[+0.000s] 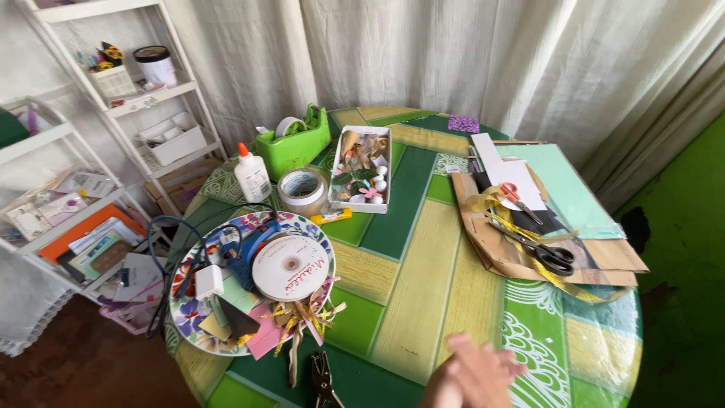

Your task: The person gathers scattered paper cutouts and scraps from a green table, sweeps them into a pile, and then moves a glue bottle and a box of craft items to clear the workspace.

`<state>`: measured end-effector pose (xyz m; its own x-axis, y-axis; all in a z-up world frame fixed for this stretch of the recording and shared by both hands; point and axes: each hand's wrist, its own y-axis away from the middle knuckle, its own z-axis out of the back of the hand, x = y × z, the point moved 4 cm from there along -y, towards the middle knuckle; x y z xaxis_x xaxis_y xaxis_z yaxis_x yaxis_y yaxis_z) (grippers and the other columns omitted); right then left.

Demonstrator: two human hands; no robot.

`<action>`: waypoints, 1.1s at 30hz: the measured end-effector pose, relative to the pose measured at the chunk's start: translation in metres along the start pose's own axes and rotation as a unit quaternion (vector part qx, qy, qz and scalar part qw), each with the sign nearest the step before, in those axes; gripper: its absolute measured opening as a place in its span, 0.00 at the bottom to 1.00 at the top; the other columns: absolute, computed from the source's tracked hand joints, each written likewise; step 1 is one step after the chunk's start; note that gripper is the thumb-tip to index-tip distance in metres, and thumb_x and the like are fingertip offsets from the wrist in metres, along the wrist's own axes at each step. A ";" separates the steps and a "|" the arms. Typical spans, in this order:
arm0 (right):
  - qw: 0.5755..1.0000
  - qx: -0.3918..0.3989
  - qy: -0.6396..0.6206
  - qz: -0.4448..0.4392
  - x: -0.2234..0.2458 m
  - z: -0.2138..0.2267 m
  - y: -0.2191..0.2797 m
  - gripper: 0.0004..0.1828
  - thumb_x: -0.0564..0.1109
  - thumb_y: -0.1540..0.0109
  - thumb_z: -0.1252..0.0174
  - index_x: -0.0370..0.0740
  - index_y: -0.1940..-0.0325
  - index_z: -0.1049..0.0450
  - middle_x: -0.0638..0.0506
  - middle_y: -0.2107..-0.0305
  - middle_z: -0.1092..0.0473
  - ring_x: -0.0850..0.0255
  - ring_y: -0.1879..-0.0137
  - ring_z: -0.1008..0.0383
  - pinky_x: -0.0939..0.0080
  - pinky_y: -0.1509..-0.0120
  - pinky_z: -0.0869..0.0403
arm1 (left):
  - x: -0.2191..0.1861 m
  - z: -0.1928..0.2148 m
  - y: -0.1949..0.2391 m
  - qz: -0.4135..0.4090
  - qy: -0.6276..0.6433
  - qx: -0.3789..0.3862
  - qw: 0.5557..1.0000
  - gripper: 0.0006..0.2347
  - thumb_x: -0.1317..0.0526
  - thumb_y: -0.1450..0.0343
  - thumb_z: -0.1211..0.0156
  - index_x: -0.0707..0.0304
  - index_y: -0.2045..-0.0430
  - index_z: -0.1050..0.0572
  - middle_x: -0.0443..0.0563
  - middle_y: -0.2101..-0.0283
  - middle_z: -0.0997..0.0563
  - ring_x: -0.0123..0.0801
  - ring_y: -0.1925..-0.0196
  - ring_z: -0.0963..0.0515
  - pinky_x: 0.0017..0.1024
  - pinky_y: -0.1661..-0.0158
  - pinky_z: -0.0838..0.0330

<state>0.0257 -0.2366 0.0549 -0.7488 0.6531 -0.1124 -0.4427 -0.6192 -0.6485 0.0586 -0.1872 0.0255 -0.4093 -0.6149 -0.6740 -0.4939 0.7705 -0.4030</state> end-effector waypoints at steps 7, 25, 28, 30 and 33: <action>0.905 -0.133 -0.194 -0.354 -0.021 0.080 -0.047 0.31 0.45 0.38 0.65 0.39 0.30 0.56 0.44 0.29 0.67 0.50 0.24 0.69 0.44 0.24 0.66 | -0.008 -0.023 -0.013 0.117 0.032 -0.306 0.944 0.37 0.31 0.36 0.67 0.52 0.36 0.53 0.52 0.30 0.54 0.43 0.30 0.51 0.46 0.37 0.58; 0.958 -0.043 -0.033 -0.280 -0.077 0.000 0.109 0.35 0.54 0.46 0.47 0.53 0.35 0.41 0.51 0.32 0.46 0.52 0.25 0.51 0.42 0.27 0.45 | -0.279 0.028 0.148 0.259 -0.730 -0.443 0.452 0.24 0.47 0.32 0.52 0.54 0.42 0.40 0.54 0.31 0.53 0.44 0.30 0.58 0.47 0.35 0.61; 0.966 -0.067 0.001 -0.251 -0.086 -0.020 0.126 0.38 0.57 0.48 0.46 0.53 0.34 0.42 0.51 0.33 0.46 0.52 0.26 0.49 0.47 0.27 0.42 | -0.275 0.055 0.169 0.290 -0.743 -0.455 0.396 0.27 0.45 0.32 0.54 0.53 0.39 0.47 0.55 0.30 0.62 0.45 0.29 0.66 0.48 0.34 0.70; 0.968 -0.068 0.018 -0.242 -0.097 -0.040 0.140 0.40 0.61 0.49 0.46 0.53 0.33 0.43 0.51 0.33 0.46 0.52 0.26 0.48 0.46 0.28 0.41 | -0.264 0.054 0.160 0.274 -0.759 -0.445 0.387 0.28 0.45 0.31 0.55 0.54 0.39 0.49 0.55 0.30 0.66 0.43 0.29 0.69 0.48 0.34 0.74; 0.964 -0.106 0.078 -0.232 -0.111 -0.062 0.165 0.36 0.71 0.44 0.58 0.54 0.37 0.37 0.50 0.37 0.40 0.49 0.27 0.44 0.50 0.26 0.40 | -0.239 0.046 0.137 0.255 -0.808 -0.380 0.371 0.25 0.45 0.31 0.56 0.55 0.41 0.45 0.55 0.30 0.60 0.42 0.29 0.66 0.49 0.35 0.73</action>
<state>0.0664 -0.3843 -0.0863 -0.4049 0.9057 0.1254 -0.5886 -0.1532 -0.7937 0.1242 0.0728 0.1031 0.0933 0.9552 -0.2810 -0.9934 0.0705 -0.0905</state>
